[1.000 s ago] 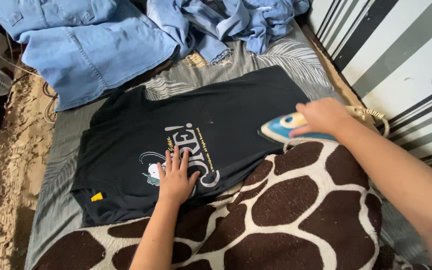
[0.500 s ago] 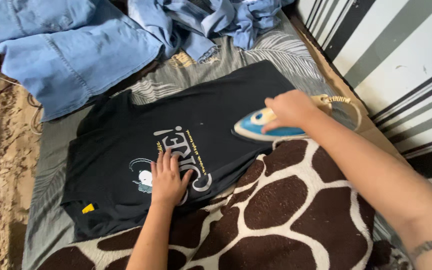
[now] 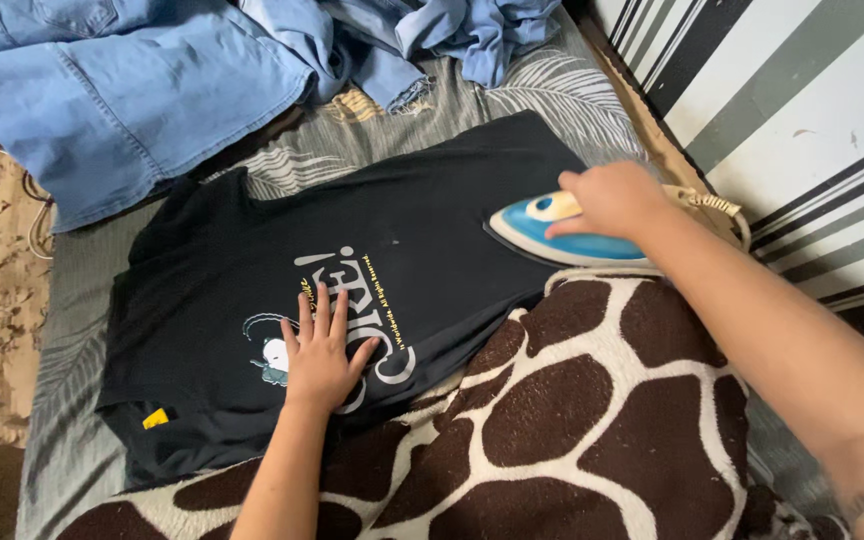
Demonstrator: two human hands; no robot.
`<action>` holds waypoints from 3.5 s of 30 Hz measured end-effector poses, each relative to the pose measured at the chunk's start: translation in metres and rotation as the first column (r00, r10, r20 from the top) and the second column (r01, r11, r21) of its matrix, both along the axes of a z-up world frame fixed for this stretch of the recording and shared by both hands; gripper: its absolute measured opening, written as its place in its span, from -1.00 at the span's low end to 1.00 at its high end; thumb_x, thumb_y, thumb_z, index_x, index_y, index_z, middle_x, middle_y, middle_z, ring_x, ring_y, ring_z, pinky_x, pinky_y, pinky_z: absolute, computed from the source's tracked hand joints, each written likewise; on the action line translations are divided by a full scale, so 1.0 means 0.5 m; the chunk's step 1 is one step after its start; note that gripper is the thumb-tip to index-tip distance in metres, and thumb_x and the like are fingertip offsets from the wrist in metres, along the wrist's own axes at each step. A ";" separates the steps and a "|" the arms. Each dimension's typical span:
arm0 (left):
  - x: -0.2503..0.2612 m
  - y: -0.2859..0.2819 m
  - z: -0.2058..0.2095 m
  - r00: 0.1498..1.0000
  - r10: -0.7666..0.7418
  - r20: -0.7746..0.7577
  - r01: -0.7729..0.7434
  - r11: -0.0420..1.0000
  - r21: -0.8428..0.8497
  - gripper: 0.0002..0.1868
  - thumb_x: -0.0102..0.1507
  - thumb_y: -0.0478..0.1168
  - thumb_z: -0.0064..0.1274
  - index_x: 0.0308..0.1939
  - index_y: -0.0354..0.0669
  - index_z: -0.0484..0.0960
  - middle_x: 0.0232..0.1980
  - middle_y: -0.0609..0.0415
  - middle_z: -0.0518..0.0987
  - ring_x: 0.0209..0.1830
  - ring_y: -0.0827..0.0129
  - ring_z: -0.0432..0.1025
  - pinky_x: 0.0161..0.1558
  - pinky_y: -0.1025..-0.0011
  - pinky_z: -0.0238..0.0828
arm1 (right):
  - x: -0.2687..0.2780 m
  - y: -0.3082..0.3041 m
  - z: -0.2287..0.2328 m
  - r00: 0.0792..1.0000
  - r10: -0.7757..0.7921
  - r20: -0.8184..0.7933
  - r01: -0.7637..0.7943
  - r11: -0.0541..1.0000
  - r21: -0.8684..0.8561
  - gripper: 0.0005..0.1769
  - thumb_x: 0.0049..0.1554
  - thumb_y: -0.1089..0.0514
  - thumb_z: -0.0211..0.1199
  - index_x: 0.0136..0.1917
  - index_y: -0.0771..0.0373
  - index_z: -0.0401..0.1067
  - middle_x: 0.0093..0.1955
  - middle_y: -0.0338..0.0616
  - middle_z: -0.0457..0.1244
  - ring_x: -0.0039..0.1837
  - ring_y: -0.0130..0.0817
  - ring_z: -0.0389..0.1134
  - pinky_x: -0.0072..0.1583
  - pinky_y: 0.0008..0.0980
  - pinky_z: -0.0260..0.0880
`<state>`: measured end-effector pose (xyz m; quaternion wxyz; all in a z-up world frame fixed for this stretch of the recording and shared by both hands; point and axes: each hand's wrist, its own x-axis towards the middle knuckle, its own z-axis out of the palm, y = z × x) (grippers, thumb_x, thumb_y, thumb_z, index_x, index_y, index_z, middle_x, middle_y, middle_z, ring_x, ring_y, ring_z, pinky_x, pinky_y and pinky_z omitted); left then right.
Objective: The person irons a black t-shirt laid out on a bed, smoothing the fabric with one hand while moving a blue and white iron with the other. The person repeatedly adjusts the shirt and irons different sections, including the sleeves and body, before folding the shirt at the end.
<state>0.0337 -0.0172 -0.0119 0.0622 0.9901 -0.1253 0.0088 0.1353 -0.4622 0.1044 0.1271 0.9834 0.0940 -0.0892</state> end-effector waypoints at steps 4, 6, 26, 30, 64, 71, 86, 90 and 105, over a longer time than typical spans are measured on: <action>-0.002 0.006 0.001 1.000 0.001 0.009 -0.001 1.000 -0.026 -0.04 0.25 0.44 -0.19 0.57 -0.01 0.09 0.64 -0.10 -0.05 0.65 -0.10 -0.26 0.47 -0.26 -0.34 | 0.024 0.025 0.003 0.994 -0.091 0.068 0.086 0.994 0.067 -0.08 -0.13 -0.69 0.26 -0.05 0.21 0.52 -0.17 0.05 0.42 -0.07 0.01 0.48 -0.01 -0.04 0.48; -0.004 0.006 0.001 1.000 0.006 0.010 -0.005 0.998 -0.058 -0.04 0.24 0.44 -0.19 0.57 0.01 0.10 0.66 -0.08 -0.05 0.66 -0.08 -0.25 0.48 -0.26 -0.34 | 0.042 0.036 0.003 0.974 -0.189 0.129 0.175 0.979 0.107 -0.10 -0.14 -0.68 0.28 -0.10 0.23 0.54 -0.16 0.05 0.41 -0.06 0.02 0.48 -0.01 -0.03 0.47; -0.005 0.009 -0.015 0.997 0.016 0.079 -0.004 0.988 -0.152 -0.05 0.22 0.42 -0.11 0.57 0.04 0.15 0.65 -0.04 -0.01 0.64 -0.08 -0.20 0.47 -0.27 -0.33 | -0.031 0.139 0.020 0.977 0.213 0.017 -0.213 0.977 0.011 -0.07 -0.16 -0.73 0.17 -0.12 0.19 0.57 -0.31 0.00 0.42 -0.23 -0.08 0.48 -0.13 -0.14 0.48; -0.010 0.008 -0.018 0.994 0.033 0.106 -0.019 0.991 -0.133 -0.09 0.25 0.40 -0.13 0.57 0.06 0.15 0.66 -0.02 0.01 0.65 -0.05 -0.17 0.49 -0.25 -0.31 | -0.054 0.159 0.017 0.870 0.481 0.104 -0.488 0.872 0.048 -0.12 -0.11 -0.69 0.16 -0.19 0.21 0.55 -0.35 -0.07 0.39 -0.24 -0.09 0.46 -0.19 -0.14 0.46; -0.018 0.028 -0.036 0.908 0.418 0.015 -0.417 0.907 -0.061 -0.05 0.31 0.43 -0.30 0.62 -0.01 -0.03 0.68 -0.06 -0.14 0.66 -0.06 -0.31 0.50 -0.20 -0.43 | -0.002 0.441 -0.014 0.943 0.239 0.230 -0.269 0.957 0.108 -0.13 -0.11 -0.69 0.28 -0.27 0.23 0.52 -0.35 -0.02 0.36 -0.26 -0.05 0.45 -0.21 -0.14 0.44; -0.016 0.155 0.056 0.901 0.209 -0.380 -0.171 0.977 0.131 0.38 -0.01 0.53 0.18 0.64 0.04 -0.19 0.71 0.01 -0.29 0.69 0.02 -0.37 0.54 -0.15 -0.26 | -0.032 0.447 -0.003 0.793 0.607 0.057 -0.609 0.785 0.108 -0.14 -0.24 -0.65 0.32 -0.17 0.19 0.51 -0.38 -0.04 0.37 -0.30 -0.05 0.45 -0.24 -0.11 0.44; -0.024 0.198 0.043 0.834 0.367 -0.412 -0.426 0.903 -0.060 0.59 -0.22 0.39 0.48 0.63 0.03 -0.23 0.71 0.00 -0.38 0.70 -0.06 -0.50 0.51 -0.33 -0.40 | 0.027 0.646 -0.018 0.975 0.104 0.198 -0.147 0.965 0.218 -0.16 -0.25 -0.61 0.43 -0.26 0.26 0.58 -0.27 0.01 0.40 -0.17 -0.05 0.48 -0.12 -0.15 0.49; -0.026 0.227 0.040 0.745 0.456 -0.487 -0.521 0.854 0.003 0.74 -0.32 0.37 0.55 0.64 -0.02 -0.32 0.71 -0.04 -0.44 0.69 -0.08 -0.55 0.50 -0.34 -0.42 | -0.001 0.629 -0.004 0.904 0.349 0.247 -0.397 0.899 0.186 -0.14 -0.25 -0.61 0.43 -0.25 0.28 0.56 -0.30 0.01 0.39 -0.22 -0.04 0.46 -0.15 -0.13 0.47; -0.020 0.215 0.073 0.702 0.453 -0.550 -0.519 0.854 0.041 0.74 -0.28 0.33 0.56 0.65 0.01 -0.41 0.70 -0.12 -0.55 0.67 -0.16 -0.64 0.47 -0.41 -0.46 | -0.070 0.670 0.005 0.914 0.367 0.172 -0.394 0.905 0.163 -0.07 -0.38 -0.61 0.50 -0.25 0.32 0.49 -0.34 0.02 0.37 -0.24 -0.03 0.46 -0.17 -0.15 0.48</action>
